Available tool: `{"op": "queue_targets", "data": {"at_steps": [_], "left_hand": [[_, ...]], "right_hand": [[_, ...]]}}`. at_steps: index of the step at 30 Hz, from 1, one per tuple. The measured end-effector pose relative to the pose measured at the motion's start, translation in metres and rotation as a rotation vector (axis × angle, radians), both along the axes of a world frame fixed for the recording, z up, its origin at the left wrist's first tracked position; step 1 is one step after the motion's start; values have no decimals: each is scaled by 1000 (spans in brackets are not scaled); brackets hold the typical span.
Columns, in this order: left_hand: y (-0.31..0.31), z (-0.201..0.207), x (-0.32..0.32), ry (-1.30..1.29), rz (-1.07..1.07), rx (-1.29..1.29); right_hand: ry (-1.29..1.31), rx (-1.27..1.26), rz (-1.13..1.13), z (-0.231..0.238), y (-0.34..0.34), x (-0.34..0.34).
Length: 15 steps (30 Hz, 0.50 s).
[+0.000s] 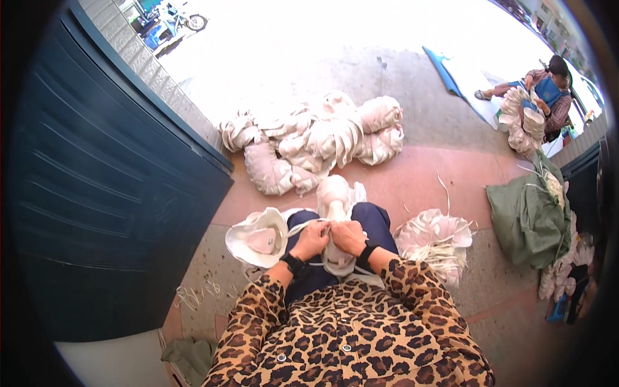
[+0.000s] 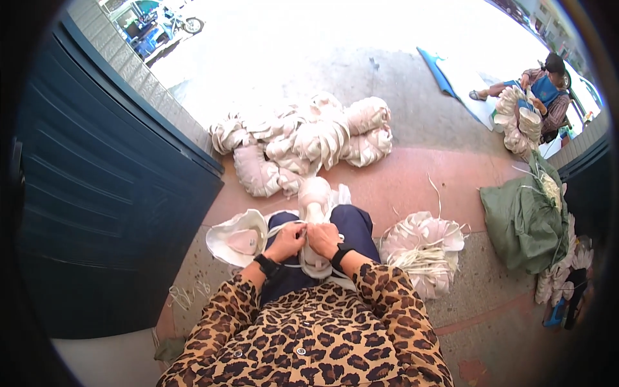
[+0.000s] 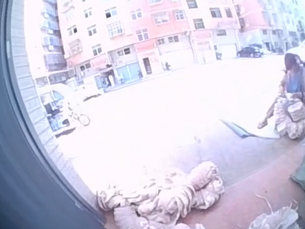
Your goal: Lacing and preparing shoe components manually.
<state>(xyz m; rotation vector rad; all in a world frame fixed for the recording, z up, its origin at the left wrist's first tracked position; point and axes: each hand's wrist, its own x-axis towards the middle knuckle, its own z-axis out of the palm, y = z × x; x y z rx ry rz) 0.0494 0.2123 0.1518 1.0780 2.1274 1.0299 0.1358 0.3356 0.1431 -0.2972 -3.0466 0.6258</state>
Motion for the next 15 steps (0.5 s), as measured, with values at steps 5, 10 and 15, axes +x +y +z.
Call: {"op": "queue_targets", "data": {"at_steps": [5,10,15], "left_hand": [[-7,10,29,289,63,154],[3,28,43,283,-216,113],[37,51,47,289,-174,199]], "right_hand": [[30,-81,205,23,16,38],[163,-407,127,38,21,88],[281,-979,-415,34,16,94]]}}
